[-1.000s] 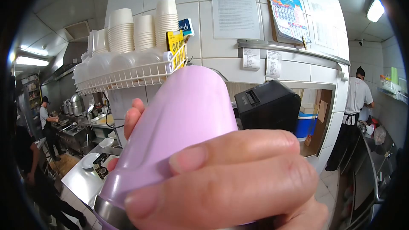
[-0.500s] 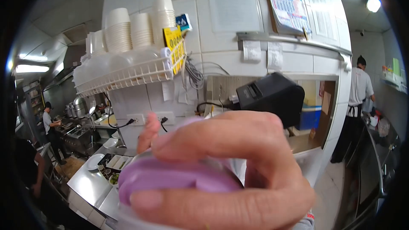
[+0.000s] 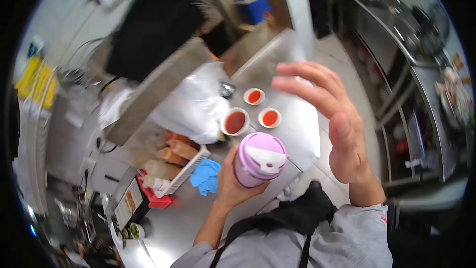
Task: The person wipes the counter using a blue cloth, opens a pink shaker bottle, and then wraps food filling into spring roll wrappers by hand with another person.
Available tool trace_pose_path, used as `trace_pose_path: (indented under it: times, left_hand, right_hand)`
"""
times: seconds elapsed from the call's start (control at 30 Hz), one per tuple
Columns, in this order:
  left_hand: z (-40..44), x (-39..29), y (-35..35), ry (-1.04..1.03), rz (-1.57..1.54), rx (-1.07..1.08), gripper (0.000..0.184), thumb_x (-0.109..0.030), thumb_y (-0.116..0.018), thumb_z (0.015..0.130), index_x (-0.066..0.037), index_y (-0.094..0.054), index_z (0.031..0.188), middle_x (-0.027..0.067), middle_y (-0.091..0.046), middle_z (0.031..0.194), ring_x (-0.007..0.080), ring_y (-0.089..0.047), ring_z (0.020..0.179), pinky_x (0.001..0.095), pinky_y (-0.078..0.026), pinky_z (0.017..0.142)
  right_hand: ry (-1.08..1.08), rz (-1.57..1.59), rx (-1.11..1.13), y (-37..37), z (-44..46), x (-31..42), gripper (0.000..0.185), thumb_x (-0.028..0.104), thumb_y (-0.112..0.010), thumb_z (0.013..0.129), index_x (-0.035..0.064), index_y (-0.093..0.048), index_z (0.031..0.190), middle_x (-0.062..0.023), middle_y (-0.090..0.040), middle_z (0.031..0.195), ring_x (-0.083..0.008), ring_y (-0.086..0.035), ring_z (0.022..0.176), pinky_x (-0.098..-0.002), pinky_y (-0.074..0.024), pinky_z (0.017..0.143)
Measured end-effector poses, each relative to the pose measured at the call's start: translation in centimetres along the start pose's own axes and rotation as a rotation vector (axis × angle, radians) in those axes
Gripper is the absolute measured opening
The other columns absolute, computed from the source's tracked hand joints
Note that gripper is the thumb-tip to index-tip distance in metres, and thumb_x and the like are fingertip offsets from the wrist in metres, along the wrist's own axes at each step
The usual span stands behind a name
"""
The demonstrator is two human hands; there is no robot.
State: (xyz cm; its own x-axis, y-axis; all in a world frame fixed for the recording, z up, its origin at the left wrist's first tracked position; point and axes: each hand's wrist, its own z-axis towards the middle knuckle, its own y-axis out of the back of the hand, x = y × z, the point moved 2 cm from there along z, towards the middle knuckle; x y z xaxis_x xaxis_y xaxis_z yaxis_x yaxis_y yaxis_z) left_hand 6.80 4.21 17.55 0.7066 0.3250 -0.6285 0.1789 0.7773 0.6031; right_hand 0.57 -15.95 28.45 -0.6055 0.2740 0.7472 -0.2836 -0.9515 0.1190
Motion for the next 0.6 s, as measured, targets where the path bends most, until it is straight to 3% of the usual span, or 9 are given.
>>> trace_pose_path:
  times: [0.03, 0.1, 0.17, 0.27, 0.37, 0.4, 0.5, 0.53, 0.6]
  left_hand:
    - [0.5, -0.3, -2.2, -0.046, 0.009, 0.105, 0.088, -0.031, -0.083, 0.052, -0.004, -0.040, 0.124, 0.0175, -0.055, 0.112, 0.0350, -0.056, 0.098, 0.0417, -0.046, 0.082]
    - [1.2, -1.2, -6.7, -0.136, 0.024, 0.300, 0.087, -0.031, -0.083, 0.052, -0.005, -0.040, 0.124, 0.0166, -0.055, 0.113, 0.0345, -0.056, 0.098, 0.0413, -0.046, 0.082]
    - [1.5, -0.3, -11.5, -0.171, -0.114, 0.341, 0.088, -0.031, -0.082, 0.053, -0.008, -0.039, 0.126, 0.0140, -0.053, 0.116, 0.0324, -0.055, 0.104, 0.0408, -0.044, 0.085]
    - [1.6, -1.5, -16.8, -0.224, -0.223, 0.310, 0.090, -0.033, -0.081, 0.054, -0.009, -0.037, 0.129, 0.0124, -0.050, 0.124, 0.0299, -0.050, 0.113, 0.0420, -0.041, 0.090]
    - [2.8, -1.7, -23.3, -0.220, -0.241, 0.496, 0.091, -0.037, -0.080, 0.056, -0.008, -0.036, 0.130, 0.0143, -0.046, 0.128, 0.0306, -0.045, 0.118, 0.0447, -0.036, 0.094]
    - [3.3, -1.7, -25.3, -0.239, -0.217, 0.551, 0.091, -0.039, -0.078, 0.061, -0.006, -0.033, 0.133, 0.0161, -0.042, 0.131, 0.0316, -0.040, 0.122, 0.0466, -0.032, 0.098]
    - [4.8, -0.5, -28.7, -0.162, 0.072, 0.527, 0.085, -0.037, -0.074, 0.069, -0.006, -0.031, 0.135, 0.0159, -0.039, 0.135, 0.0322, -0.037, 0.125, 0.0471, -0.029, 0.099]
    - [4.6, 1.2, -29.2, -0.095, 0.026, 0.488, 0.076, -0.031, -0.069, 0.076, -0.004, -0.030, 0.136, 0.0165, -0.039, 0.135, 0.0326, -0.038, 0.123, 0.0455, -0.031, 0.098]
    - [4.2, 2.9, -28.8, 0.219, 0.039, 0.487, 0.067, -0.025, -0.067, 0.079, -0.002, -0.034, 0.133, 0.0174, -0.044, 0.131, 0.0331, -0.043, 0.119, 0.0431, -0.032, 0.097]
  right_hand:
    - [-0.038, -0.104, 0.026, 0.3, -1.7, -1.7, 0.038, 0.032, -0.043, 0.089, 0.0023, -0.064, 0.102, -0.0193, -0.048, 0.125, -0.0331, -0.044, 0.115, -0.0424, -0.0289, 0.100]
    - [-0.147, -0.400, 0.405, -0.7, -5.3, -4.4, 0.039, 0.029, -0.045, 0.088, 0.0067, -0.057, 0.117, -0.0222, -0.043, 0.128, -0.0359, -0.039, 0.120, -0.0450, -0.0303, 0.099]
    - [-0.196, -0.625, 0.372, 3.0, -7.9, -6.4, 0.050, 0.035, -0.055, 0.081, 0.0100, -0.050, 0.125, -0.0221, -0.040, 0.131, -0.0370, -0.039, 0.120, -0.0474, -0.0323, 0.099]
    - [-0.466, -0.319, 0.151, 9.0, -10.3, -7.2, 0.069, 0.036, -0.070, 0.068, 0.0102, -0.047, 0.128, -0.0210, -0.038, 0.132, -0.0374, -0.039, 0.120, -0.0471, -0.0343, 0.098]
    - [-0.621, -0.339, 0.224, 14.0, -13.9, -10.2, 0.082, 0.030, -0.076, 0.059, 0.0110, -0.043, 0.132, -0.0200, -0.037, 0.131, -0.0379, -0.038, 0.120, -0.0443, -0.0352, 0.098]
    - [-0.648, -0.375, 0.201, 15.4, -14.8, -11.6, 0.083, 0.021, -0.074, 0.057, 0.0118, -0.041, 0.133, -0.0202, -0.040, 0.126, -0.0379, -0.039, 0.117, -0.0425, -0.0367, 0.096]
    - [-0.853, -0.445, 0.068, 18.7, -18.3, -18.2, 0.082, 0.020, -0.072, 0.057, 0.0122, -0.041, 0.133, -0.0201, -0.041, 0.125, -0.0379, -0.041, 0.113, -0.0429, -0.0375, 0.095]
    - [-0.854, -0.513, 0.052, 19.3, -19.7, -21.5, 0.083, 0.021, -0.072, 0.056, 0.0128, -0.041, 0.133, -0.0203, -0.041, 0.125, -0.0381, -0.042, 0.112, -0.0435, -0.0380, 0.094]
    - [-0.867, -0.610, 0.051, 19.1, -22.9, -28.4, 0.085, 0.022, -0.073, 0.054, 0.0142, -0.041, 0.132, -0.0209, -0.042, 0.124, -0.0388, -0.042, 0.110, -0.0454, -0.0392, 0.092]
